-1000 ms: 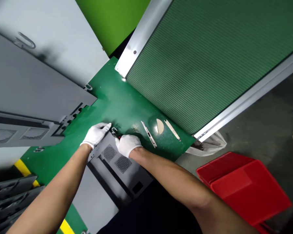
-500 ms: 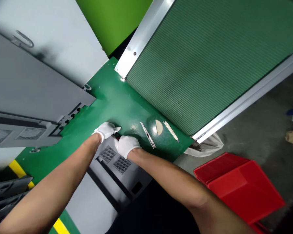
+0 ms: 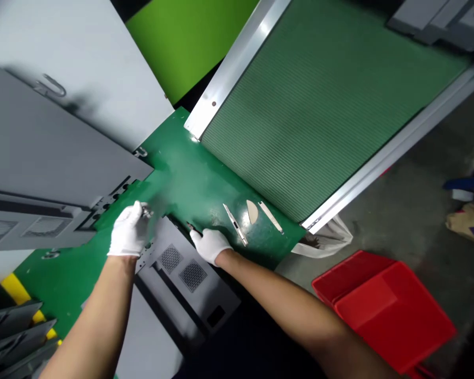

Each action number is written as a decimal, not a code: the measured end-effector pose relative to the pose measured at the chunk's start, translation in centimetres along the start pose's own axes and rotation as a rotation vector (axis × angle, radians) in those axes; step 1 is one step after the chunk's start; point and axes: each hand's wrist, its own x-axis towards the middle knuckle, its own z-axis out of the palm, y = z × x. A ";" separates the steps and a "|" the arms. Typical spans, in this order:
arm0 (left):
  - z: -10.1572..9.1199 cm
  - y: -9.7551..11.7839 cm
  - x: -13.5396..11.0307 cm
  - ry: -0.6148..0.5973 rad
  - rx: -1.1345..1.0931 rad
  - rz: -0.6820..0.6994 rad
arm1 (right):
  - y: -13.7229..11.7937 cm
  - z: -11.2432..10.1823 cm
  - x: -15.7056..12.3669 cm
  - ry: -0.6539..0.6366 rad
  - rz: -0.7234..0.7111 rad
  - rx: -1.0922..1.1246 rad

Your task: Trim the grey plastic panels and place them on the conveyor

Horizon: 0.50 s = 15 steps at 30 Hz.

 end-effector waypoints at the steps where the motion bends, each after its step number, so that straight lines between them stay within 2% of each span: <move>1: 0.1 1.1 -0.9 -0.020 0.016 -0.025 | 1.0 -0.1 -0.6 -0.002 0.033 0.068; 3: 1.7 3.5 -3.6 -0.191 0.041 -0.104 | 3.5 0.0 -2.1 -0.007 0.116 0.224; 4: 3.1 4.6 -5.4 -0.330 0.058 -0.134 | 5.0 0.2 -3.0 -0.017 0.171 0.315; 7: 9.9 7.6 -11.3 -0.762 0.055 -0.137 | 9.8 1.8 -6.0 -0.064 0.365 0.578; 9: 15.0 9.2 -14.8 -0.955 0.019 -0.109 | 12.6 3.0 -7.8 -0.090 0.465 0.678; 11: 19.4 10.8 -17.2 -1.115 -0.047 -0.092 | 14.8 3.8 -9.4 -0.066 0.517 0.766; 12: 21.0 11.4 -17.7 -1.189 -0.077 -0.072 | 15.6 4.1 -10.2 -0.040 0.530 0.806; 13: 22.0 11.8 -17.7 -1.242 -0.086 -0.031 | 16.3 4.3 -11.0 -0.004 0.533 0.839; 14: 22.4 12.0 -17.2 -1.244 -0.050 0.032 | 16.9 4.4 -11.7 0.030 0.532 0.869; 15: 22.3 11.8 -16.4 -1.185 0.049 0.115 | 17.3 4.5 -12.4 0.062 0.531 0.896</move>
